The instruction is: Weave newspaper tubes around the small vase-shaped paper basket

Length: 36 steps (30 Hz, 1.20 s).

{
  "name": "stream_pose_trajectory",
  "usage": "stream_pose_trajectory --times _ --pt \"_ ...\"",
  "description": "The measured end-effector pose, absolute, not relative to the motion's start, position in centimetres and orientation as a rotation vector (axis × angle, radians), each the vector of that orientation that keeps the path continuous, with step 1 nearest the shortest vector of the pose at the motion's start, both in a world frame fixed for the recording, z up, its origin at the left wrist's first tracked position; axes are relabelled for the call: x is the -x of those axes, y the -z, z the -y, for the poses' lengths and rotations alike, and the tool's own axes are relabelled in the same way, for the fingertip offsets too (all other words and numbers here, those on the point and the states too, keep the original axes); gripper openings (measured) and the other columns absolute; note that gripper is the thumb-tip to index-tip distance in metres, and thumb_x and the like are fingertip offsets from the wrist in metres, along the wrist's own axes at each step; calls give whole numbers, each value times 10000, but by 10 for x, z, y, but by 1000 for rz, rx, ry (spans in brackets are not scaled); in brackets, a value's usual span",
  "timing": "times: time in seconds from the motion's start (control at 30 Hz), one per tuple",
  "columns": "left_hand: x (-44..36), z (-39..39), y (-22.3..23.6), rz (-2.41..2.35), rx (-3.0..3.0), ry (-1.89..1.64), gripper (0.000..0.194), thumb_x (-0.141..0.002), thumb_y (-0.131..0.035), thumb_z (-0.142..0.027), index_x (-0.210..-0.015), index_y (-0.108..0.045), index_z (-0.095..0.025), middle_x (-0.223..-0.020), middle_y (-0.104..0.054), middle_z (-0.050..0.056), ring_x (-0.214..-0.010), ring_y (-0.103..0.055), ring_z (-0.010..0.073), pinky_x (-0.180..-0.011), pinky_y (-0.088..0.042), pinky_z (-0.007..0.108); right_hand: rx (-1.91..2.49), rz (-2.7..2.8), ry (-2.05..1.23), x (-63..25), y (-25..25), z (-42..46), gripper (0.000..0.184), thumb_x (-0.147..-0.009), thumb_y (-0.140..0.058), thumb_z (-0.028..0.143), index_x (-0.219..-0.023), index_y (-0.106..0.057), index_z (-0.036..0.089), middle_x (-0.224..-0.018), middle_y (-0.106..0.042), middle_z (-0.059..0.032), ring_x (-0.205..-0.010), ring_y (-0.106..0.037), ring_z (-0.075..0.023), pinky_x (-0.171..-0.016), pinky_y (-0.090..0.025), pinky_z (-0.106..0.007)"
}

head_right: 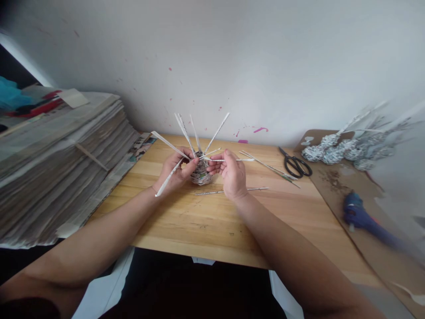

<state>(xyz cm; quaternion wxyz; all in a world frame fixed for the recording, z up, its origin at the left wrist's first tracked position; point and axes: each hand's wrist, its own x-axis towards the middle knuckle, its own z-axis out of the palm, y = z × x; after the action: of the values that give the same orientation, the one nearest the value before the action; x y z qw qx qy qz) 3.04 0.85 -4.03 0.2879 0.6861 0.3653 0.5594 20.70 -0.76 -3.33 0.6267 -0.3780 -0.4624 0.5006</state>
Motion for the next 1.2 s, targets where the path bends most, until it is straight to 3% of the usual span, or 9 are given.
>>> stream_pose_trajectory --times 0.13,0.33,0.43,0.57,0.77,0.9,1.03,1.2 --pt "-27 -11 37 -945 -1825 -1461 264 -871 -751 -413 -851 -605 -195 -749 -646 -12 -643 -564 110 -632 -476 234 859 1328 -985 -209 32 9 293 -808 -841 440 -994 -783 221 -902 -806 -43 -753 -748 -171 -707 -630 -307" --pt "-27 -11 36 -825 -1791 -1433 258 -860 -775 -399 -847 -640 -179 -760 -661 -7 -658 -573 98 -648 -484 213 873 1531 -752 -215 41 2 166 -916 -733 337 -1016 -821 238 -1100 -826 -75 -910 -791 -219 -843 -657 -391" --pt "-27 -12 35 -803 -1767 -1418 261 -854 -787 -401 -842 -649 -180 -753 -653 -9 -655 -560 95 -646 -482 211 859 1659 -548 -219 38 0 142 -919 -715 238 -999 -830 255 -1083 -831 -70 -987 -783 -242 -878 -641 -418" --pt "-24 -14 36 -772 -1800 -1394 213 -864 -784 -360 -840 -676 -178 -769 -675 -1 -658 -560 92 -661 -483 217 847 1819 -312 -222 28 2 137 -915 -723 188 -987 -828 238 -975 -823 -73 -899 -761 -221 -758 -617 -366" --pt "-19 -19 40 -727 -1825 -1365 178 -856 -802 -319 -843 -694 -178 -796 -701 6 -675 -587 97 -672 -479 229 823 1872 -359 -224 27 0 105 -907 -760 210 -1006 -792 218 -952 -807 -60 -775 -721 -176 -666 -574 -313" --pt "-16 -18 36 -686 -1816 -1277 172 -856 -813 -323 -849 -719 -179 -795 -712 12 -687 -587 105 -674 -481 236 788 1907 -370 -227 27 -3 60 -905 -776 206 -958 -785 235 -916 -802 -42 -833 -736 -188 -746 -575 -328" --pt "-12 -18 31 -661 -1836 -1225 173 -842 -832 -325 -845 -739 -180 -792 -713 21 -702 -590 117 -675 -481 247 779 1951 -376 -229 23 -4 53 -906 -770 194 -876 -766 238 -823 -766 -19 -771 -709 -175 -735 -556 -325" --pt "-12 -19 28 -655 -1885 -1279 185 -842 -836 -343 -822 -751 -179 -838 -711 43 -752 -613 136 -675 -472 259 766 1917 -449 -227 26 -3 46 -908 -763 194 -923 -771 237 -885 -789 -28 -817 -734 -182 -762 -577 -327"
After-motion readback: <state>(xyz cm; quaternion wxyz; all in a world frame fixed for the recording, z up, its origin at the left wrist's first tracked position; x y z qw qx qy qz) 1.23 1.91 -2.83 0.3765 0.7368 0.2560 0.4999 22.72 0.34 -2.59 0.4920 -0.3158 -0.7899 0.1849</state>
